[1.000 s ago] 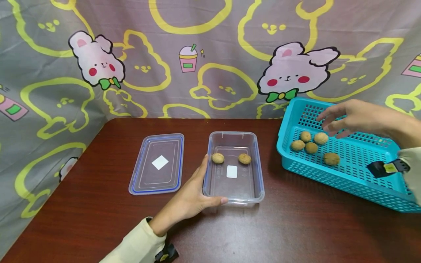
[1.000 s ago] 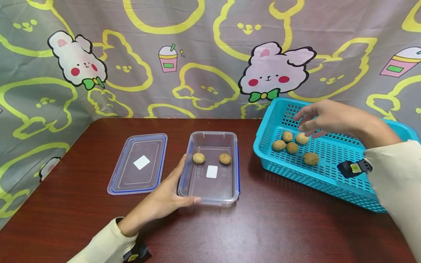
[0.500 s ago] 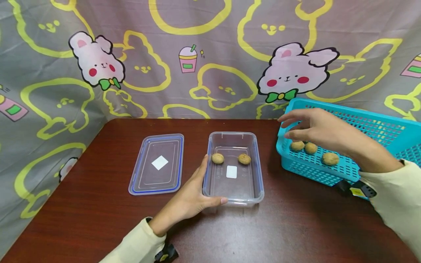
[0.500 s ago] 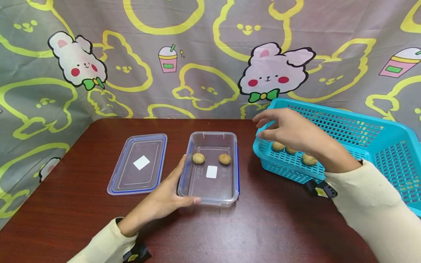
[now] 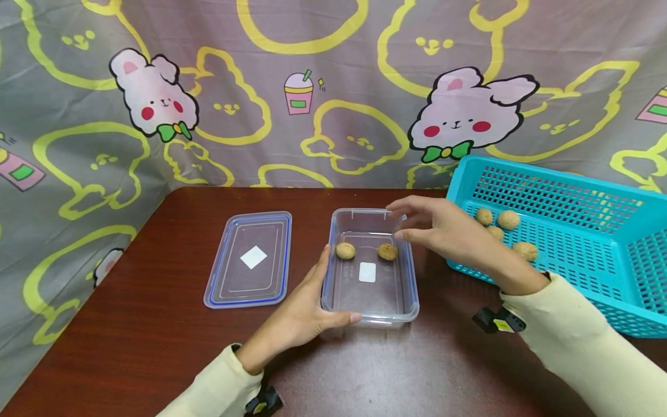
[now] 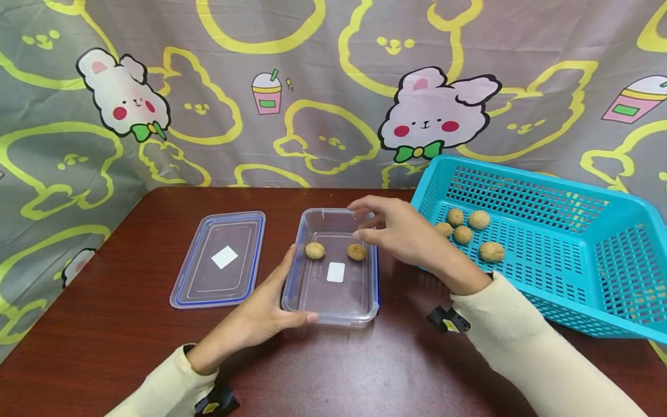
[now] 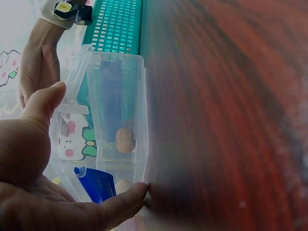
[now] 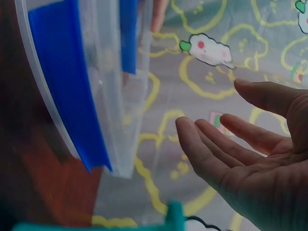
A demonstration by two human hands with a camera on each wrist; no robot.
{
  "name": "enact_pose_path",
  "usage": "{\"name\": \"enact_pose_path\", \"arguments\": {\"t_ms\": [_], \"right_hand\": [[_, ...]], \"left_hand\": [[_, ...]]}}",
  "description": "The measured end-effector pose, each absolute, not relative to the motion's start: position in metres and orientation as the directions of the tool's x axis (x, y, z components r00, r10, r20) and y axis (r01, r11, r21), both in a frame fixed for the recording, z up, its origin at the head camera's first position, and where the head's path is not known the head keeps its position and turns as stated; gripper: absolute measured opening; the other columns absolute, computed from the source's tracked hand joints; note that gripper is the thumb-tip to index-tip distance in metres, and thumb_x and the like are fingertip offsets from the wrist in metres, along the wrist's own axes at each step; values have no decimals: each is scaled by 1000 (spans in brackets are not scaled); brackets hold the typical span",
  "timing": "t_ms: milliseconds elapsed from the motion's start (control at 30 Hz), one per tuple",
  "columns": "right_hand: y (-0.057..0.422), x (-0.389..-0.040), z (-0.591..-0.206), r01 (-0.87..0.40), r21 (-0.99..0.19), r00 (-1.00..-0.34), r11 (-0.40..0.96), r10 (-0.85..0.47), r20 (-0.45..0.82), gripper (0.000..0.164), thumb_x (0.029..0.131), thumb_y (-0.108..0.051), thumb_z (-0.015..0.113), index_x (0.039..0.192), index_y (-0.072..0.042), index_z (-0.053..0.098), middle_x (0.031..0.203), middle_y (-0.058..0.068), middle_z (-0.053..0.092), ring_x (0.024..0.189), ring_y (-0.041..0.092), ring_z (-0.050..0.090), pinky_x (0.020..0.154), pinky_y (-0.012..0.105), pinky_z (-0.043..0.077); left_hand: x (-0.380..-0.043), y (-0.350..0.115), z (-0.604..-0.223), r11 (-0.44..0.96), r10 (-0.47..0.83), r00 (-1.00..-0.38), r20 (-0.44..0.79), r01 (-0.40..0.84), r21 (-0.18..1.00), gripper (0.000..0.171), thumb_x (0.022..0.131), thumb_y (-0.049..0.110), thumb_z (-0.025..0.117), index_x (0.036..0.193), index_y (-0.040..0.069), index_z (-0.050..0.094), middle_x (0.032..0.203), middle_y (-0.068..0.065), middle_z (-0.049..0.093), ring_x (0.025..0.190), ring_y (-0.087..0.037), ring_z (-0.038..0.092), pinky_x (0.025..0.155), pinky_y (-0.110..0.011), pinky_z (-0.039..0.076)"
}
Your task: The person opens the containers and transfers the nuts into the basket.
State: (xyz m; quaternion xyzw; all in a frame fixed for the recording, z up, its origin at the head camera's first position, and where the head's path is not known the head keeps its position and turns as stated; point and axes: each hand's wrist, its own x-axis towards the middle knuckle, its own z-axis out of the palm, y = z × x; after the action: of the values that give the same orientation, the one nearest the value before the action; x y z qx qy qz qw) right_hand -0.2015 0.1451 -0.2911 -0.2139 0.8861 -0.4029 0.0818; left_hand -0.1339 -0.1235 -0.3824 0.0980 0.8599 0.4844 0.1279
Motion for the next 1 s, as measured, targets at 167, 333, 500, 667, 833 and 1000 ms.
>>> {"name": "enact_pose_path", "arguments": {"t_ms": [167,333,500,667,833,1000], "right_hand": [[131,-207,-307,-316,-771,-892,553,-449,44,43,99,-13,72,141,-9,63,137,18,68,121,37,70,97,53,60],[118,-215,-322,-311,-797,-886,518,-462,46,47,99,-13,71,145,-9,60,140,17,66,122,37,69,96,52,60],[108,-220,-334,-264,-822,-879,505,-476,-10,50,99,-12,69,147,-8,58,146,19,62,124,40,67,92,50,62],[100,-224,-342,-247,-807,-864,537,-499,-68,52,97,-10,69,147,-4,57,148,22,60,128,43,64,96,52,61],[95,-225,-347,-236,-797,-852,556,-513,-105,52,97,-11,70,147,-5,58,146,21,62,127,42,65,101,55,58],[91,-226,-352,-224,-826,-837,517,-537,-109,52,96,-10,71,146,-3,58,146,19,62,129,39,64,103,54,57]], "left_hand": [[-134,-124,-382,520,297,-946,-130,46,853,132,78,32,94,170,20,0,176,-12,13,158,-30,26,128,-54,25],[-134,-124,-382,532,294,-946,-135,44,846,133,78,34,94,170,21,-1,176,-13,13,157,-32,29,127,-55,28],[-134,-125,-382,530,299,-945,-130,52,846,133,78,34,94,170,19,-1,176,-13,13,157,-31,27,128,-55,27],[-134,-125,-383,530,302,-945,-128,55,846,132,79,34,94,170,20,-1,176,-13,13,157,-31,27,128,-55,27],[-134,-125,-383,547,301,-943,-142,49,836,131,80,37,93,170,22,-1,176,-12,10,159,-32,22,128,-57,24],[-134,-125,-382,552,300,-942,-153,41,833,131,80,39,92,170,22,-1,177,-11,9,160,-33,20,128,-58,23]]}}
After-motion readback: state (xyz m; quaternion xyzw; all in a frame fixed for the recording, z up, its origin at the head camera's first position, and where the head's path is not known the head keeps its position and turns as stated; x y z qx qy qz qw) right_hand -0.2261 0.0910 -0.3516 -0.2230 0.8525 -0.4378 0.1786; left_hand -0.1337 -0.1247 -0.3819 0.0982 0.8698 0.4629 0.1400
